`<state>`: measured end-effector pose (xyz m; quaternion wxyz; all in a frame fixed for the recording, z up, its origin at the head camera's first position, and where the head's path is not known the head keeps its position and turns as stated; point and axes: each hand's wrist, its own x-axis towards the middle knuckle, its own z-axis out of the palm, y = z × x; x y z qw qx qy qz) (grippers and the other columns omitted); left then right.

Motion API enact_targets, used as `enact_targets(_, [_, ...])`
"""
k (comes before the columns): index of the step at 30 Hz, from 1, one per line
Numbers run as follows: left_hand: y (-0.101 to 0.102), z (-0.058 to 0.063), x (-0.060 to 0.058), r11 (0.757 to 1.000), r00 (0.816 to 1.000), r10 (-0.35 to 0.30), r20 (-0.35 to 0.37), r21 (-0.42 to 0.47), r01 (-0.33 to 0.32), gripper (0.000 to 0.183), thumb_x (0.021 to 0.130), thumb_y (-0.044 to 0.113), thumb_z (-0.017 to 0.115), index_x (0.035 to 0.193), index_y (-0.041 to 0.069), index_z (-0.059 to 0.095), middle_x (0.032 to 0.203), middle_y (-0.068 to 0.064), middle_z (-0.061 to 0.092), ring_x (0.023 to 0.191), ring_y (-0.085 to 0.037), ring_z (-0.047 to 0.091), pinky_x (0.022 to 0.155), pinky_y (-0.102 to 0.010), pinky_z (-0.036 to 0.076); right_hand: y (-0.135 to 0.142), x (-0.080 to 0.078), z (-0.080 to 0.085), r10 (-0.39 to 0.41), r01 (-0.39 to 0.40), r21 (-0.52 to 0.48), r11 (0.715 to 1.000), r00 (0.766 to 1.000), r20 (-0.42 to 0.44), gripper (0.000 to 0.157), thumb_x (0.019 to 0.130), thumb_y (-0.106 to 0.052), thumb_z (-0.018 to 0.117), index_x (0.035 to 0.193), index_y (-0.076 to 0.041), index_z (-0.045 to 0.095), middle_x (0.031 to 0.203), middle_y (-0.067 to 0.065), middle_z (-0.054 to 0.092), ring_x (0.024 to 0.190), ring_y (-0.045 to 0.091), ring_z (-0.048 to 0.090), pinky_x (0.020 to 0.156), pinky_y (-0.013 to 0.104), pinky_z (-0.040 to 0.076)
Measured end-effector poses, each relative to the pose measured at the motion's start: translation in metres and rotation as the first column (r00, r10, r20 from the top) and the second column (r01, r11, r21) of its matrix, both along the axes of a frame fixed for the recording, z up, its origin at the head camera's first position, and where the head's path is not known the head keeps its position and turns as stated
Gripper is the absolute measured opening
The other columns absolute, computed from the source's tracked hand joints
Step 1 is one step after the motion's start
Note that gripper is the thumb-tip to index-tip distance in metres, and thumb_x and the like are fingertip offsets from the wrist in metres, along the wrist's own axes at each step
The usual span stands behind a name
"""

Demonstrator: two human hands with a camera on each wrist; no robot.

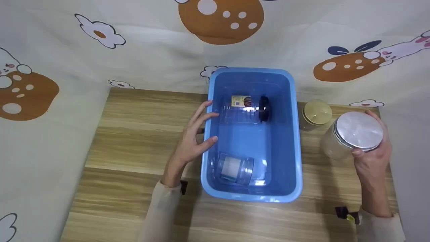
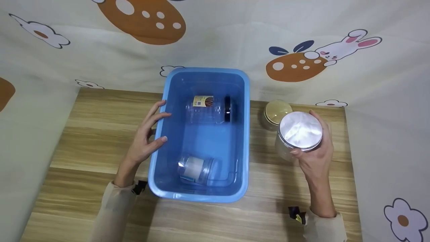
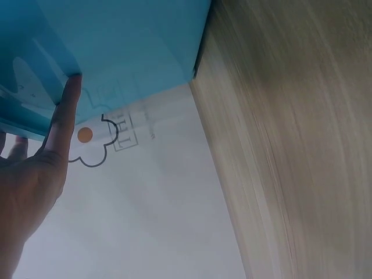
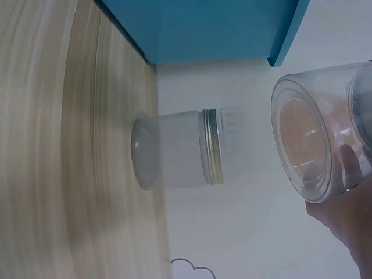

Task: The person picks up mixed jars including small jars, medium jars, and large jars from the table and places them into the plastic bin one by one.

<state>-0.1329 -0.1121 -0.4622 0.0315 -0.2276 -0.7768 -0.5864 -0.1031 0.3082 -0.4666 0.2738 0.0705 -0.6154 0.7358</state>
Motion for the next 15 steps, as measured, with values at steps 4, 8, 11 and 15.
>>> enact_targets(4, [0.000,-0.001,0.000,1.000,1.000,0.000,0.000,0.009,0.000,0.054,0.083,0.018,0.066,0.131,-0.004,0.057,0.158,-0.024,0.028,0.148,-0.035,0.021,0.109,-0.061,0.034,-0.002,-0.002,0.005,0.018,-0.018,-0.008,1.000,1.000,-0.017,0.102,0.053,-0.033,0.098,0.131,0.014,0.052,0.121,0.026,0.062,0.110,0.032,0.058,0.093,0.027,0.050])
enact_targets(8, [0.001,-0.001,-0.001,1.000,1.000,0.000,0.005,0.001,0.000,0.055,0.085,0.023,0.067,0.132,-0.003,0.057,0.158,-0.023,0.027,0.148,-0.035,0.021,0.109,-0.061,0.034,-0.003,-0.003,0.010,0.014,-0.014,0.005,1.000,1.000,-0.020,0.103,0.053,-0.036,0.098,0.131,0.014,0.052,0.122,0.025,0.062,0.111,0.032,0.058,0.093,0.027,0.049])
enact_targets(11, [0.001,0.000,-0.001,1.000,1.000,-0.003,0.014,0.001,0.003,0.055,0.086,0.026,0.066,0.132,-0.003,0.057,0.159,-0.023,0.026,0.148,-0.035,0.021,0.109,-0.061,0.035,-0.004,-0.003,0.012,0.013,-0.013,0.006,1.000,1.000,-0.023,0.103,0.053,-0.037,0.097,0.131,0.014,0.053,0.122,0.025,0.062,0.111,0.032,0.057,0.093,0.027,0.049])
enact_targets(15, [0.002,0.000,0.000,1.000,1.000,0.002,0.017,0.003,-0.002,0.054,0.085,0.022,0.066,0.132,-0.002,0.057,0.159,-0.023,0.026,0.148,-0.036,0.021,0.108,-0.061,0.035,-0.003,-0.005,0.014,0.035,-0.035,0.001,0.999,0.999,-0.034,0.103,0.053,-0.035,0.098,0.131,0.014,0.052,0.123,0.025,0.062,0.113,0.033,0.057,0.095,0.027,0.048])
